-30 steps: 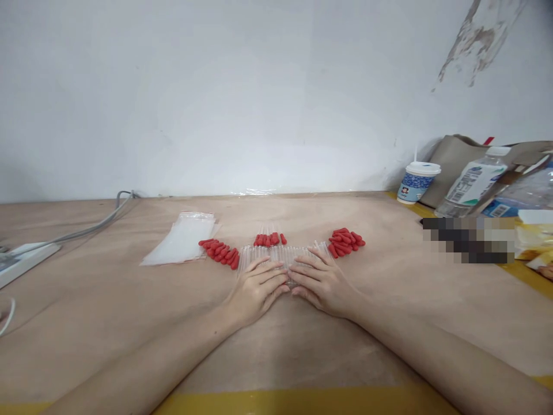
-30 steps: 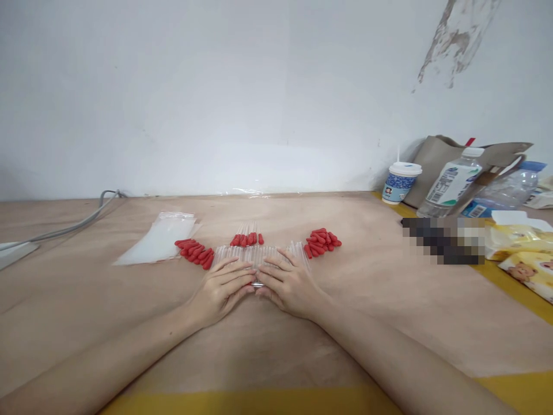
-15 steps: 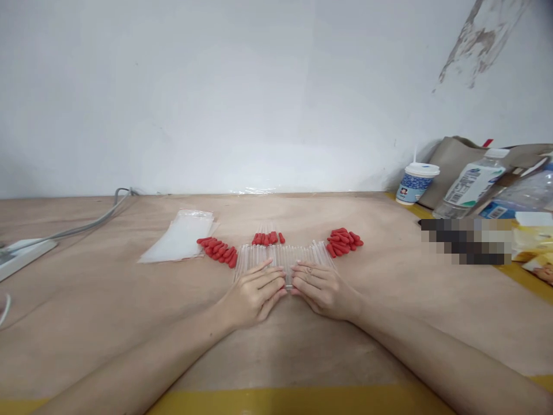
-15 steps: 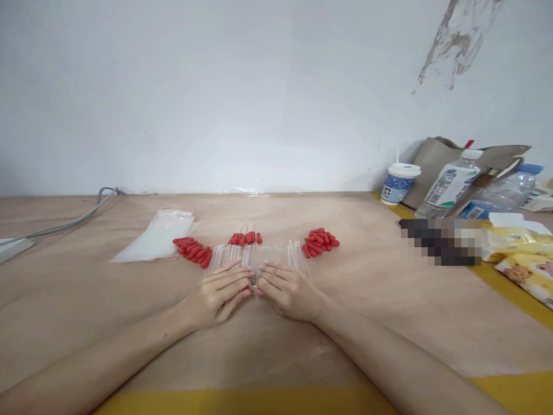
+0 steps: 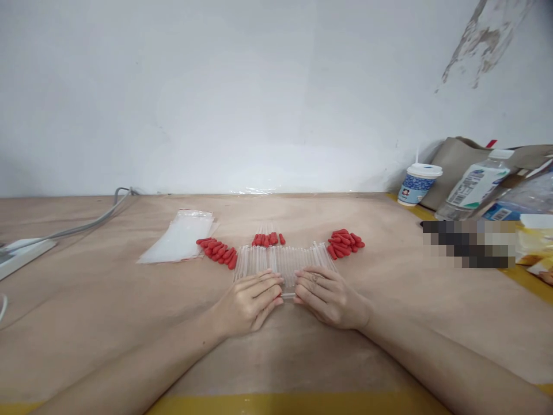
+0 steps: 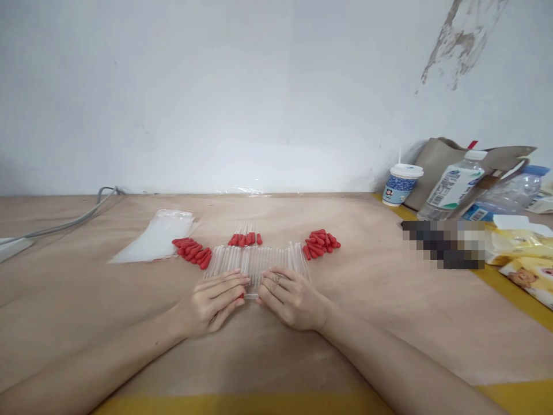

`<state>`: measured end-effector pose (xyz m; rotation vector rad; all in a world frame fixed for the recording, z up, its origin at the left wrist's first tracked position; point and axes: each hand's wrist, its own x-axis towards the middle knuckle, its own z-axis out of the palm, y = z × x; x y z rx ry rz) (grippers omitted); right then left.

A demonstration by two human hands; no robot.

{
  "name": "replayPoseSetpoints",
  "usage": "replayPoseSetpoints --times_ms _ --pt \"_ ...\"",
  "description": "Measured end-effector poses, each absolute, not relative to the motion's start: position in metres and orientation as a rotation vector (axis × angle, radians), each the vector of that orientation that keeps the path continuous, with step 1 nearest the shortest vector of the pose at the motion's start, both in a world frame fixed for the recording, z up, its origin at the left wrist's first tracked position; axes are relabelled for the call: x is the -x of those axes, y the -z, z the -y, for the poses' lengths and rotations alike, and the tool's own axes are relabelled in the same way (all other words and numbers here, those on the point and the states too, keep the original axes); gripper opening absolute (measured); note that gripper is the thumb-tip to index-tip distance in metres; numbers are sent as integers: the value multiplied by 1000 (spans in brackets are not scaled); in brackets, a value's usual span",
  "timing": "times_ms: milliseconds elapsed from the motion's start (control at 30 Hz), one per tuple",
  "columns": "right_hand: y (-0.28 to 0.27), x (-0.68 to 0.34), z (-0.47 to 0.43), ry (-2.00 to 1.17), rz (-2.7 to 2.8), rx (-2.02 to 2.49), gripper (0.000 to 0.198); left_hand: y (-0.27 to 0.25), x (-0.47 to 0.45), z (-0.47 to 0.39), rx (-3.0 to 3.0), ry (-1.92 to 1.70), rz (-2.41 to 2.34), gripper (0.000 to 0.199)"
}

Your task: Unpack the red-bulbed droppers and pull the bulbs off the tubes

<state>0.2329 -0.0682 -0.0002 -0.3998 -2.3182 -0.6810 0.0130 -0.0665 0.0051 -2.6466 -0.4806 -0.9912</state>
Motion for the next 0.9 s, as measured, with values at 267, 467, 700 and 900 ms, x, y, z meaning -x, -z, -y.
replayPoseSetpoints --times_ms 267,467,700,900 --pt "-6 -254 65 649 2222 517 11 -6 2 62 2597 1092 592 18" --pt "-7 -263 48 585 1978 1022 17 -13 18 43 2425 1236 887 20" --pt "1 -261 38 345 1974 1149 19 -40 67 10 2065 1377 1735 29" --pt "4 -253 38 546 2081 1117 19 -36 99 -10 2024 1612 2055 39"
